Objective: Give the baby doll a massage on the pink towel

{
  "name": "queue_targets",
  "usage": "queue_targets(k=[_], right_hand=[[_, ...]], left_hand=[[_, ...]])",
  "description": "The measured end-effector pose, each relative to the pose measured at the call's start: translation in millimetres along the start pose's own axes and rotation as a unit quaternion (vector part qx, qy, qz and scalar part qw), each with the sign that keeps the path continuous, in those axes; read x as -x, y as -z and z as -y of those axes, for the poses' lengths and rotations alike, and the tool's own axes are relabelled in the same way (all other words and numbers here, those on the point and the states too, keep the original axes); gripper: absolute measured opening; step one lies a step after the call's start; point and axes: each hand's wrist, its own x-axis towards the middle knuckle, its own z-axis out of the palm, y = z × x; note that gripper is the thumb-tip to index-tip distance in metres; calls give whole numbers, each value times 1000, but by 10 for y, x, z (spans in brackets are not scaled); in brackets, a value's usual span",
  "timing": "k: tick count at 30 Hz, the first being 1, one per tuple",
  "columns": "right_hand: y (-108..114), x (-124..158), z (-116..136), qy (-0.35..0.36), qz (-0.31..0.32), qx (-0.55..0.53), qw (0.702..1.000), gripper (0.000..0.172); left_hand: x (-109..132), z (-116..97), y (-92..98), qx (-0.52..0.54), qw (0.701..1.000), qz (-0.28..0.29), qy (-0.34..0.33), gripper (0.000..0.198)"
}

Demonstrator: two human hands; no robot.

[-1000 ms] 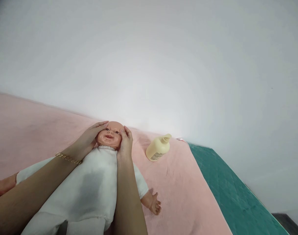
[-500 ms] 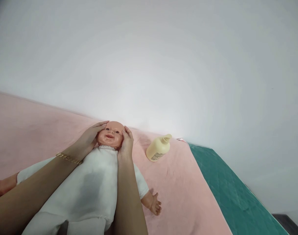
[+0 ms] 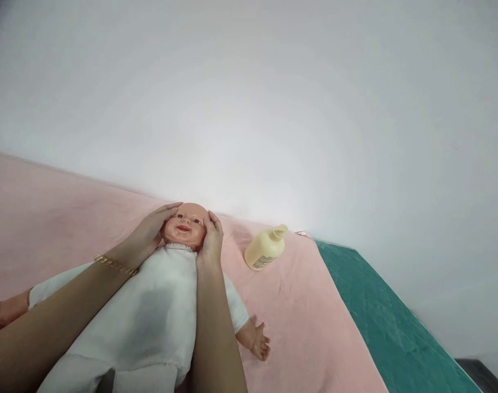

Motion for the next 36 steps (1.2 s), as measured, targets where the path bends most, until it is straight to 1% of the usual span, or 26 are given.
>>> queue_targets(k=[8,11,14,19,23,30,33,36], right_hand=[[-15,23,-13,0,-9,-15,1000,35],[-22,33,-4,-2,-7,-15,1000,34],[-21,33,13,-3,-5,-10,1000,35],[-13,45,50,-15,3,12,1000,41],[-23,72,69,-13,18,32,999,49],[-15,88,73,-4,35,54,998,63],[-14,99,83,-7,30,63,998,64],[-35,134,110,-8,20,76,997,61]], left_hand=[[44,-45,-39,0,1000,-5,9,22],[24,-24,-20,7,1000,2,-2,16],[22,-6,-1,9,1000,25,-10,12],[99,-40,-4,-14,999,52,2,26],[147,-85,-6,-27,997,70,7,27],[124,-100,27,-54,996,69,10,33],[135,-83,43,-75,995,71,6,40],[129,-57,57,-80,994,76,4,46]])
